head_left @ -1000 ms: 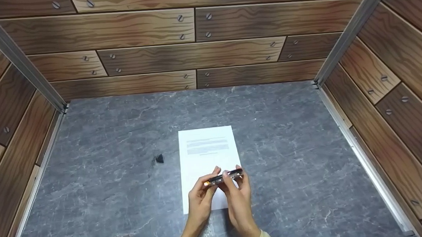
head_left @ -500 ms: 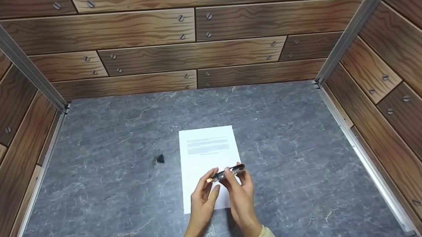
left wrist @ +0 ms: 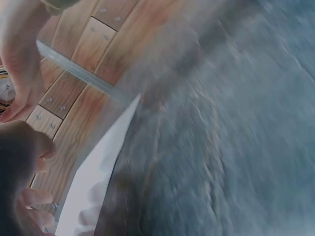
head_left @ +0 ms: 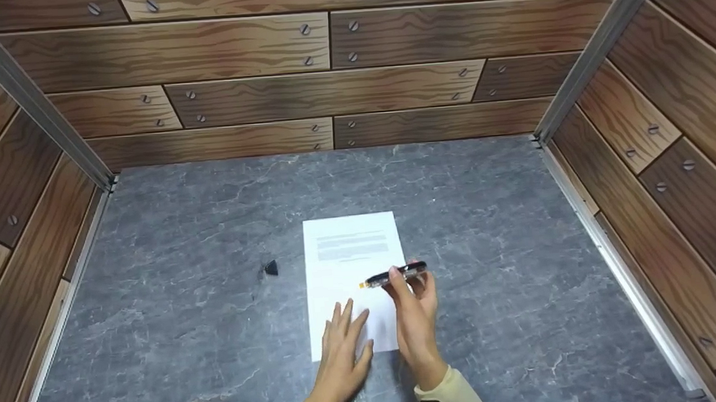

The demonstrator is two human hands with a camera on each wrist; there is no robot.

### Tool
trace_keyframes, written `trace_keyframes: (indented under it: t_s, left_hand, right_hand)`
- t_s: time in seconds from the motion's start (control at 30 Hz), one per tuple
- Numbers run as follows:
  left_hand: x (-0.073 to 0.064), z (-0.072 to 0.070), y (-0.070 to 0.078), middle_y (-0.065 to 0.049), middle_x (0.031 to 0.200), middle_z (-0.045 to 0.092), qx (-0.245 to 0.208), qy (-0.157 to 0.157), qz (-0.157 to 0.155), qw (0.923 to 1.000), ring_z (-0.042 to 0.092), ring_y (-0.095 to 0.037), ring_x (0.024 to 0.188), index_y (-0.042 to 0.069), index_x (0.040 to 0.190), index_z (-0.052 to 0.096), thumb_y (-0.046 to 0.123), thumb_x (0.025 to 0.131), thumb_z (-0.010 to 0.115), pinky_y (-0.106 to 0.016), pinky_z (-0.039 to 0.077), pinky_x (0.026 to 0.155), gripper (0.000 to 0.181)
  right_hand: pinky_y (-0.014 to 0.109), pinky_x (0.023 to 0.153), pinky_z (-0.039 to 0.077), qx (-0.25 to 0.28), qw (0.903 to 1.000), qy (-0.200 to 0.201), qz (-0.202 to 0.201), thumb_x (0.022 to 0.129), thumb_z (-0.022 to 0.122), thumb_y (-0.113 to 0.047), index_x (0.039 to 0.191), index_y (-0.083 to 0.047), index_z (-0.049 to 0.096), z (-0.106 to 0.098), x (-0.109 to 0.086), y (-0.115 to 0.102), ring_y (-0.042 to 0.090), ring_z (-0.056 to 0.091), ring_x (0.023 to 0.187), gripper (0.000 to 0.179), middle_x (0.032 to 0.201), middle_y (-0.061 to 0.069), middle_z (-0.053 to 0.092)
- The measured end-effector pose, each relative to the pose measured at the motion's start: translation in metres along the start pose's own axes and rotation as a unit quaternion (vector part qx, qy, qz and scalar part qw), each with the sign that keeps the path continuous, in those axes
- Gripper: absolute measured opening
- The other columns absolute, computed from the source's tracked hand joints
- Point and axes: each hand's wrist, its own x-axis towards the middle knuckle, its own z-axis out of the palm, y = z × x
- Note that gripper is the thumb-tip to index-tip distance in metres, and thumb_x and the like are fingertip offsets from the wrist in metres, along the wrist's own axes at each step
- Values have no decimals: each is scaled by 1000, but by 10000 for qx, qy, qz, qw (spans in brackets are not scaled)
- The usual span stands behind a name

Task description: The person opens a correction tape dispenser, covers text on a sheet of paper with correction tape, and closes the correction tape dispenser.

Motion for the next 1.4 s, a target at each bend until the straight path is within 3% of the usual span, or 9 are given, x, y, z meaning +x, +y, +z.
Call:
trace_keyframes:
  t_s: [0.2,0.5,0.7,0.87,1.07,1.2,1.4]
  left_hand:
    - [-8,-1,-6,-25,155,32,1259,-662,-7,9898,20,-56,141,18,142,55,31,88,70,-73,25,105,57]
    - [-16,-2,-9,-21,161,22,1745,-1518,-442,9719,10,-57,143,37,146,50,57,90,60,-76,16,106,60]
    - [-19,-2,-13,-20,161,22,1794,-1483,-389,9718,12,-55,143,40,147,47,60,91,57,-75,17,106,61]
    - [-21,-1,-16,-19,161,22,1790,-1404,-304,9733,14,-54,143,40,148,46,65,92,51,-74,18,106,61]
    - [-22,1,-18,-15,163,17,1665,-1499,-362,9739,10,-52,145,43,149,43,72,93,39,-73,15,107,63]
    - [-21,1,-17,-14,164,16,1702,-1626,-456,9708,9,-50,146,44,149,41,67,94,45,-72,13,109,60]
    - [-22,1,-17,-15,164,17,1734,-1626,-454,9703,9,-51,146,44,149,42,64,93,51,-72,13,109,61]
  right_hand:
    - [40,96,52,-137,9997,-42,-189,96,63,-2,137,-1,35,3,13,0,26,65,100,50,117,19,48]
    - [47,84,57,-105,9968,-18,-793,94,66,-4,126,-3,35,10,38,9,28,66,85,44,113,19,44]
    - [45,79,59,92,9938,63,-1108,90,68,2,126,-6,34,15,58,24,26,65,86,50,112,18,43]
    - [44,82,58,-61,9929,-32,-1191,89,71,0,130,-7,31,17,75,38,29,64,92,58,116,17,42]
    - [42,76,60,-424,9902,125,-1323,86,75,0,128,-7,31,21,95,54,25,64,84,61,112,16,45]
    - [42,73,60,-835,9860,276,-1415,85,77,-3,130,-3,31,20,107,66,25,63,82,65,111,16,49]
    - [29,72,58,-1566,9775,522,-1313,84,80,-9,137,1,31,19,116,77,32,63,98,73,121,21,49]
